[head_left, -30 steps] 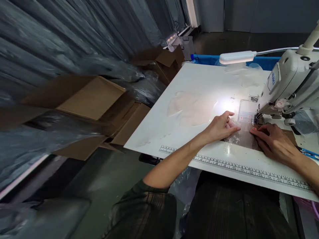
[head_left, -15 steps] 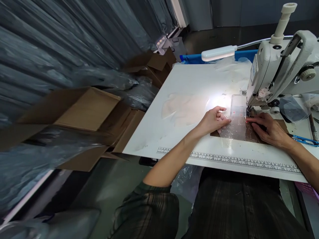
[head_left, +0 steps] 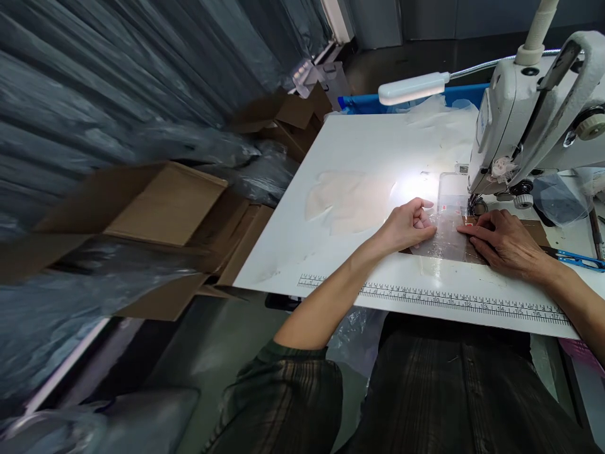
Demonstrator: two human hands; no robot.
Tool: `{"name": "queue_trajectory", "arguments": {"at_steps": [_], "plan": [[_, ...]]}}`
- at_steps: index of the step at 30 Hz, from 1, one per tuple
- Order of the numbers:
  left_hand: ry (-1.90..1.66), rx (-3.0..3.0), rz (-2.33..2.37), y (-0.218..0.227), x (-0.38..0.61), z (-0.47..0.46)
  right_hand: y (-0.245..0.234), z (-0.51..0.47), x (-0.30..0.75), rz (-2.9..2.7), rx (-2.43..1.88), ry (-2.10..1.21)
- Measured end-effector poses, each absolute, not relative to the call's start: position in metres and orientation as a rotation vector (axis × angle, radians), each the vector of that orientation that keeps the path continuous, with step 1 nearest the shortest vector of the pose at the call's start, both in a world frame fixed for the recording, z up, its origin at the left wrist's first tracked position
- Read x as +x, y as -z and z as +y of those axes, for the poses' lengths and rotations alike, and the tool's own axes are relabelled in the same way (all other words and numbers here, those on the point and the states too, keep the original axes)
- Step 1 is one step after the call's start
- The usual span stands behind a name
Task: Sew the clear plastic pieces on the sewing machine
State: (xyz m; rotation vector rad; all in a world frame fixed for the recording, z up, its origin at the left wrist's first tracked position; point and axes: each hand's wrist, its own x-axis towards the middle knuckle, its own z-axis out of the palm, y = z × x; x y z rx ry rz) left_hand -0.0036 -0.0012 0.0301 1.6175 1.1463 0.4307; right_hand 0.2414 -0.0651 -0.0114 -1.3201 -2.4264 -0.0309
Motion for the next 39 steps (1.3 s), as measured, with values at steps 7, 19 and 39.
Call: {"name": "queue_trajectory", "arguments": {"at_steps": [7,19,39], "plan": [[-0.434,1.661,1.163,-0.032,-0.002,-0.005,0.011,-0.067,0.243,-2.370,-1.327,0.014],[-0.492,1.773,1.118,-0.026,-0.005,-0.006,0.008,-0.070,0.246,-2.366,-1.322,-0.039],[-0.727,2.371,1.215,-0.022,-0.002,0.004,0.000,-0.085,0.246,-2.451,-1.237,-0.099]]}}
